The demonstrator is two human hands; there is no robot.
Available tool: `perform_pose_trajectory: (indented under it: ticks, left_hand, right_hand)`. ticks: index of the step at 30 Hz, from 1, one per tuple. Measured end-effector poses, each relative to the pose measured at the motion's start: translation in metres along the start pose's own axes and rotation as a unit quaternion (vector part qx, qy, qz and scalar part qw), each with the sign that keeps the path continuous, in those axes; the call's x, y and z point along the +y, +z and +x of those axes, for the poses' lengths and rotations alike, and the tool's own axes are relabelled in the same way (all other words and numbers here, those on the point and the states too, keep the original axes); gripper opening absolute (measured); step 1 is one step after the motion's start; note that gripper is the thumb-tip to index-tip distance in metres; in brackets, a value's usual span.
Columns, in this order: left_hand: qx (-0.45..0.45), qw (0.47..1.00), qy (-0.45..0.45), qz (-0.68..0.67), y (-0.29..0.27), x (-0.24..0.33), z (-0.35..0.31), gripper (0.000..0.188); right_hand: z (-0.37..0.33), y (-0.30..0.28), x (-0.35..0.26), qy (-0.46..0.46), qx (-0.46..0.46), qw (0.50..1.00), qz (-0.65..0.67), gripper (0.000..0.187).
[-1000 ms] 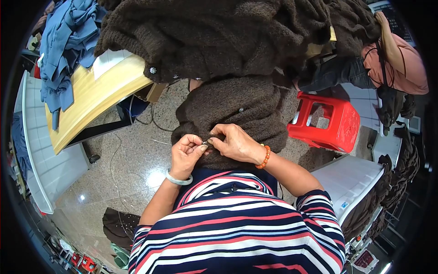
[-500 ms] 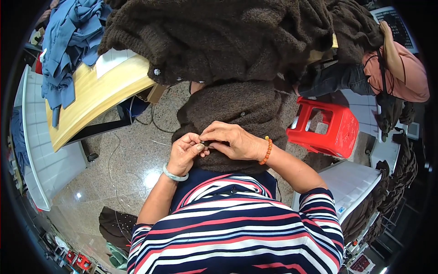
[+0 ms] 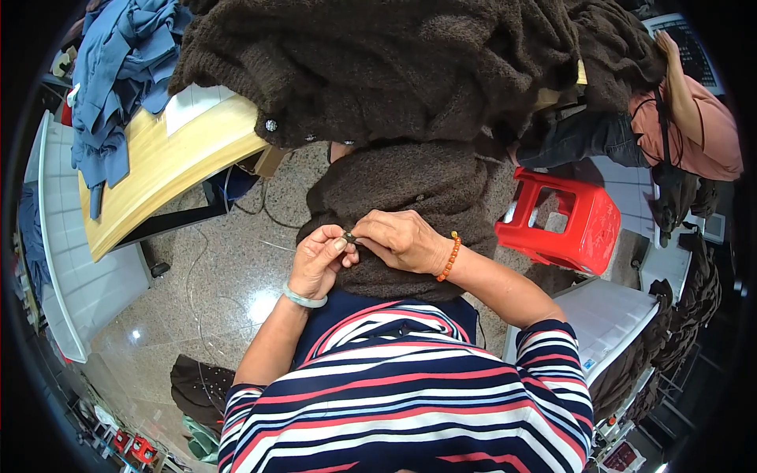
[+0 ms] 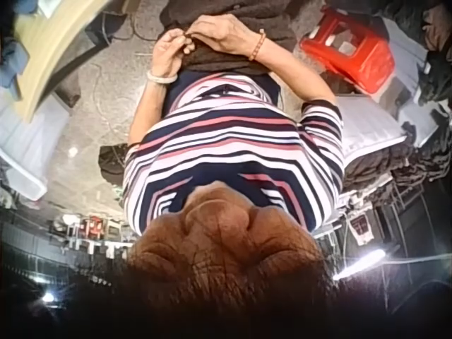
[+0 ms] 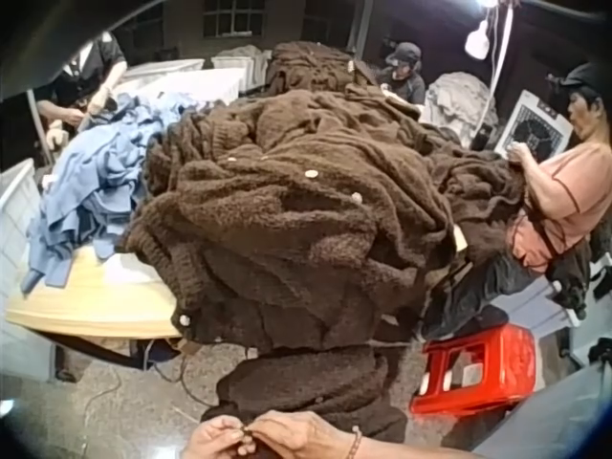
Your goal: The recorder is inspecting and buttoning brown sweaters at a factory workstation.
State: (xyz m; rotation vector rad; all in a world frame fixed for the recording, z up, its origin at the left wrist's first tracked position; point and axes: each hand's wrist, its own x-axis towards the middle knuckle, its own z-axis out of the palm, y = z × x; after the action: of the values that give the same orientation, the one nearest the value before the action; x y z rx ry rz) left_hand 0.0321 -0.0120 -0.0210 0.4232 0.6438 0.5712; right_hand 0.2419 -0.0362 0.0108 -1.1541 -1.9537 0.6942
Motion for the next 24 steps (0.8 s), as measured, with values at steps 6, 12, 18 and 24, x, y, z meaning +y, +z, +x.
perform_pose_trajectory:
  ticks: [6, 12, 18, 24]
  left_hand:
    - [0.019, 0.964, 0.179, 0.197, 0.000, 0.008, 0.004, 0.014]
    - [-0.076, 0.914, 0.256, 0.305, 0.013, 0.030, 0.007, 0.019]
    - [0.009, 0.934, 0.212, 0.289, 0.030, 0.023, -0.002, 0.015]
    - [0.098, 0.948, 0.190, 0.234, 0.039, 0.013, -0.010, 0.015]
  right_hand:
    - [0.004, -0.007, -0.008, 0.076, 0.010, 0.992, 0.099, 0.012]
    - [0.004, -0.016, -0.007, 0.096, -0.009, 0.980, 0.172, 0.011]
    - [0.000, -0.013, -0.013, 0.107, 0.030, 0.982, 0.150, 0.011]
    - [-0.003, -0.005, -0.021, 0.109, 0.066, 0.984, 0.124, 0.015]
